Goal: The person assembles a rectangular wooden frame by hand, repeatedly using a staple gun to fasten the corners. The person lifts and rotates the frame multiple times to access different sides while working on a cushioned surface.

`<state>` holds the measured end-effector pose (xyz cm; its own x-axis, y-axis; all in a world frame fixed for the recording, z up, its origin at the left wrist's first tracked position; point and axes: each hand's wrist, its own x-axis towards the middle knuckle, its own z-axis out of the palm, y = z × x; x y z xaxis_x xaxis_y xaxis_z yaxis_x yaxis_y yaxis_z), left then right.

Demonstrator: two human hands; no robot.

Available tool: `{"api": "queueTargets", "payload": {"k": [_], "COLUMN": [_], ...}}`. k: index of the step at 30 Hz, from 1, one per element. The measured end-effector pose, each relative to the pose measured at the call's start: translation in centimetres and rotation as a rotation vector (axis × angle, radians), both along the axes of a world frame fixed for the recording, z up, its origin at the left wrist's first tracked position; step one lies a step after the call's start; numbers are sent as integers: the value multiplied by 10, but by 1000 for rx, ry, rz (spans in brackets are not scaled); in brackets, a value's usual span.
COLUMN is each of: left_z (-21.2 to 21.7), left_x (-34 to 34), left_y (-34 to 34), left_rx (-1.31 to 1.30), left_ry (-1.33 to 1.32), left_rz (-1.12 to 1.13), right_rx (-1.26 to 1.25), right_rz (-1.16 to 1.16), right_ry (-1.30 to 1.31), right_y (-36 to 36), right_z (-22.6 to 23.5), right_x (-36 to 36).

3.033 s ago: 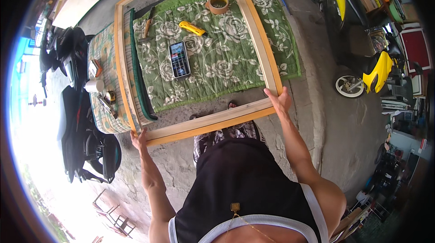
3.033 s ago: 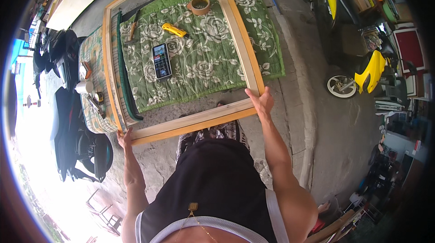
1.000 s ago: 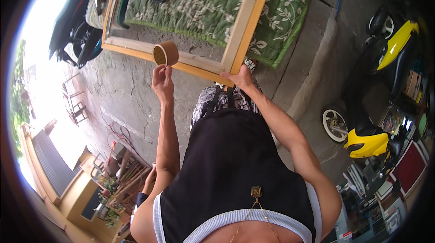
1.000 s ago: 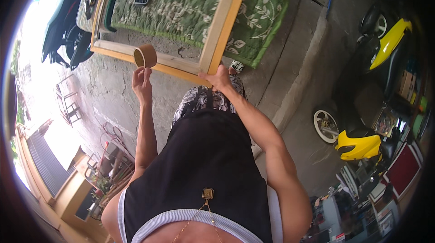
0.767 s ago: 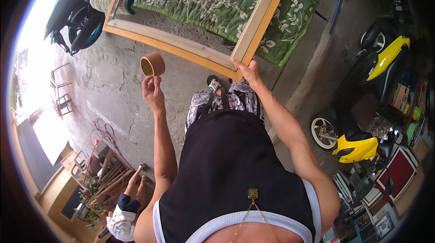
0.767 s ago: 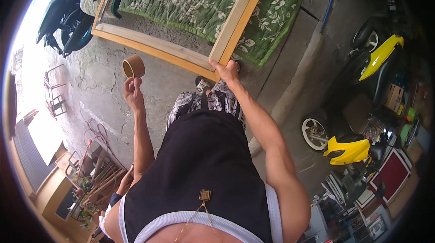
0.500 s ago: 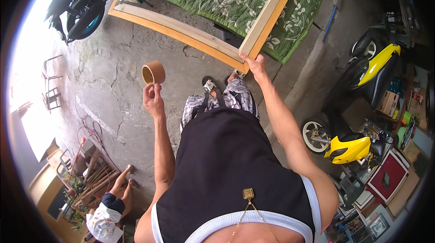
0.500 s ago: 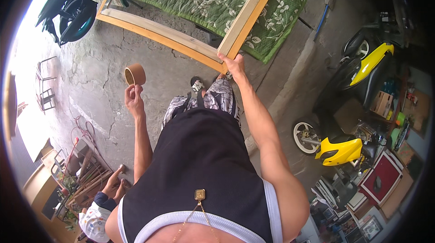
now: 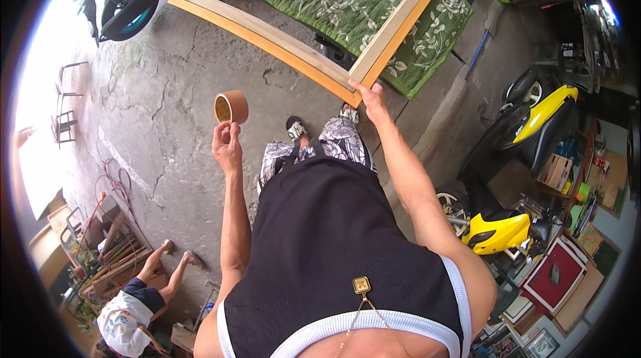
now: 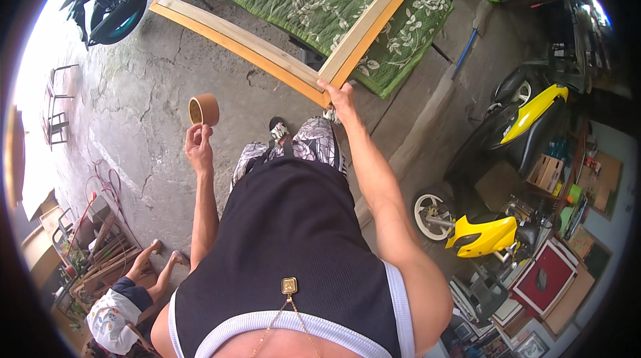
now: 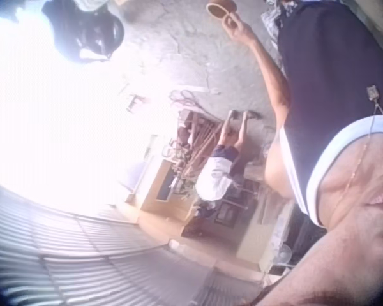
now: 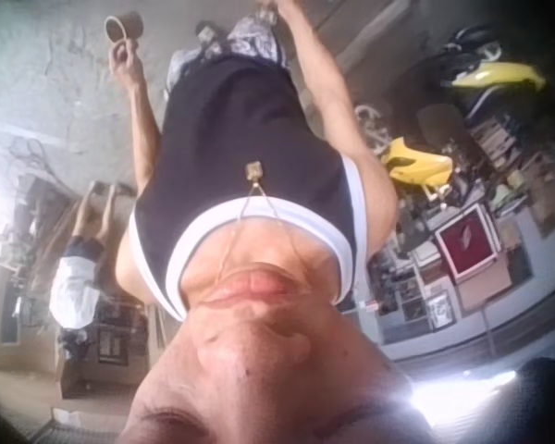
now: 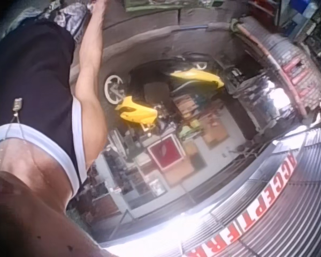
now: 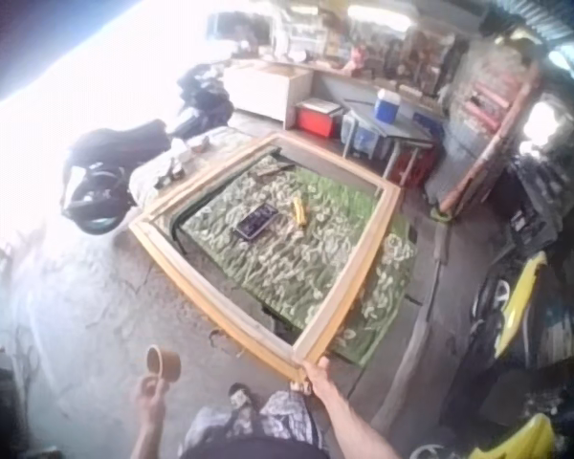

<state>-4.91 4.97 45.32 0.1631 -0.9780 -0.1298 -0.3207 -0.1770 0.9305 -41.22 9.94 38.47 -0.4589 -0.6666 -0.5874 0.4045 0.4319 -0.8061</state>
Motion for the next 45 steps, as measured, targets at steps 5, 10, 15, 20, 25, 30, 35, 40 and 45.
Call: {"api": "queueTargets", "payload": {"k": [5,10,15,20,25,30,35,40,45], "left_z": [0,3,6,13,34,44,47,38,4], "left_x": [-31,-74,-117,-154,-184,-217,-240,-252,-265], "left_y": [11,31,64,96,81,52,17,-34,-103], "left_rx": [-11,-7,-23,20,-33,-134,-213,-231,-272], "left_ry": [-7,-58,-80,-176,-291,-230,-217,-180,-142], "left_rz": [76,153,229,247,122,19,-115,-356,-596], "right_rx": [-101,-109,-84,18,44,141,152,-16,-1], "right_rz": [77,92,103,113,155,138,140,74,15], "right_ry": [0,-68,-196,-159,-113,-86,-139,-174,-190], "right_y": [1,-1,-1,-6,-10,-15,-20,-19,-17], "right_z": [-17,-5,-8,-11,-8,-12,-21,4,-6], "right_x": [-6,-3,-8,-17,-23,-26,-23,-17,-12]}}
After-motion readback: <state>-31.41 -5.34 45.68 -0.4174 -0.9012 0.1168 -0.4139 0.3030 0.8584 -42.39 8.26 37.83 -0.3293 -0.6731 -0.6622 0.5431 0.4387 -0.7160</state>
